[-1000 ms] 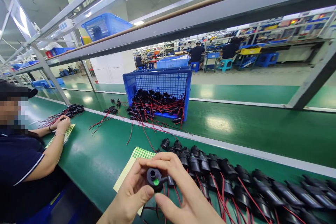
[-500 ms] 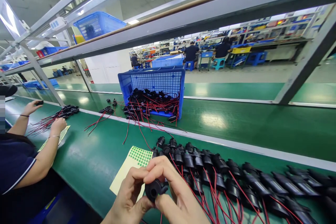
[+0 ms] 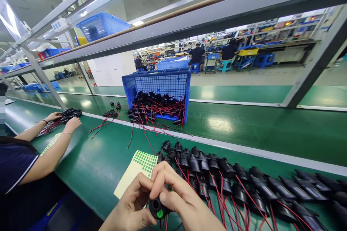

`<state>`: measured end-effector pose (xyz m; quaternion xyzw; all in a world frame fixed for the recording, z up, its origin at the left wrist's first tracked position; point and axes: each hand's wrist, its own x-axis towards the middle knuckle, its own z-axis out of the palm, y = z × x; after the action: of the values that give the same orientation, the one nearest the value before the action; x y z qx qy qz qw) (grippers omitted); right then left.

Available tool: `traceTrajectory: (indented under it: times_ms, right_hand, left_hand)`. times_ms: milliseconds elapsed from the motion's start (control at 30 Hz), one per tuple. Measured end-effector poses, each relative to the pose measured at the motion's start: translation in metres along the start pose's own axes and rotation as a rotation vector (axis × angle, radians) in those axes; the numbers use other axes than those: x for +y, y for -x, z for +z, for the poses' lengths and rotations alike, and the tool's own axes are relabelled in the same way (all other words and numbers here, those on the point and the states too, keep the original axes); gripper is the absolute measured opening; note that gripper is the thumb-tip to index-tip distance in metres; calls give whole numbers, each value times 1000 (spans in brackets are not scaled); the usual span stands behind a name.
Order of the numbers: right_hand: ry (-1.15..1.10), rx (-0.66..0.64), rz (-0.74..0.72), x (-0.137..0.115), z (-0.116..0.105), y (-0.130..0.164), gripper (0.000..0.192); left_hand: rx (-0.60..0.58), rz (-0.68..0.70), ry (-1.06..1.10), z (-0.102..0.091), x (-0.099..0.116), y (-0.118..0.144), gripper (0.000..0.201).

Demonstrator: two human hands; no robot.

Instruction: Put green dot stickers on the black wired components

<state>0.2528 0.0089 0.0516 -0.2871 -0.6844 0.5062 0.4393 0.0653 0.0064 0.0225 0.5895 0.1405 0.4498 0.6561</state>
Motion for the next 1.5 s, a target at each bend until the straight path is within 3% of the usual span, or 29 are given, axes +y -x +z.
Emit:
traceTrajectory:
  times_ms: [167, 400, 533, 600, 733, 800, 967, 1067, 1200, 1333, 1400, 1467, 1500]
  right_hand:
    - [1, 0, 0, 1, -7, -2, 37]
    - [45, 287, 175, -7, -14, -6, 44]
    - [123, 324, 151, -7, -19, -6, 41]
    - [146, 318, 120, -8, -21, -6, 39]
    - [272, 239, 34, -14, -24, -2, 33]
    - [349, 174, -14, -17, -24, 1, 32]
    - [436, 73, -108, -25, -19, 4, 54]
    - [430, 57, -155, -32, -14, 2, 49]
    - [406, 67, -165, -36, -10, -1, 30]
    - [335, 123, -29, -33, -18, -1, 14]
    - [245, 187, 73, -34, -33, 0, 24]
    - [163, 275, 140, -38, -53, 4, 40]
    - [151, 323, 157, -42, -63, 7, 46]
  left_hand:
    - [69, 3, 133, 5, 6, -6, 38]
    - [420, -193, 684, 21, 12, -20, 36]
    - [453, -236, 734, 26, 15, -24, 43]
    - [425, -169, 591, 27, 14, -22, 40]
    - [418, 95, -9, 26, 5, -15, 38]
    - [428, 184, -198, 25, -1, -11, 35]
    - [396, 278, -349, 17, -11, -5, 31]
    - [383, 282, -414, 14, -17, -2, 31]
    - [365, 241, -406, 18, -20, 1, 32]
    - [315, 72, -398, 6, -2, -3, 60]
    - [333, -141, -643, -18, 9, -6, 55]
    - [399, -348, -1098, -51, 14, -9, 43]
    - [424, -397, -1202, -69, 13, -10, 45]
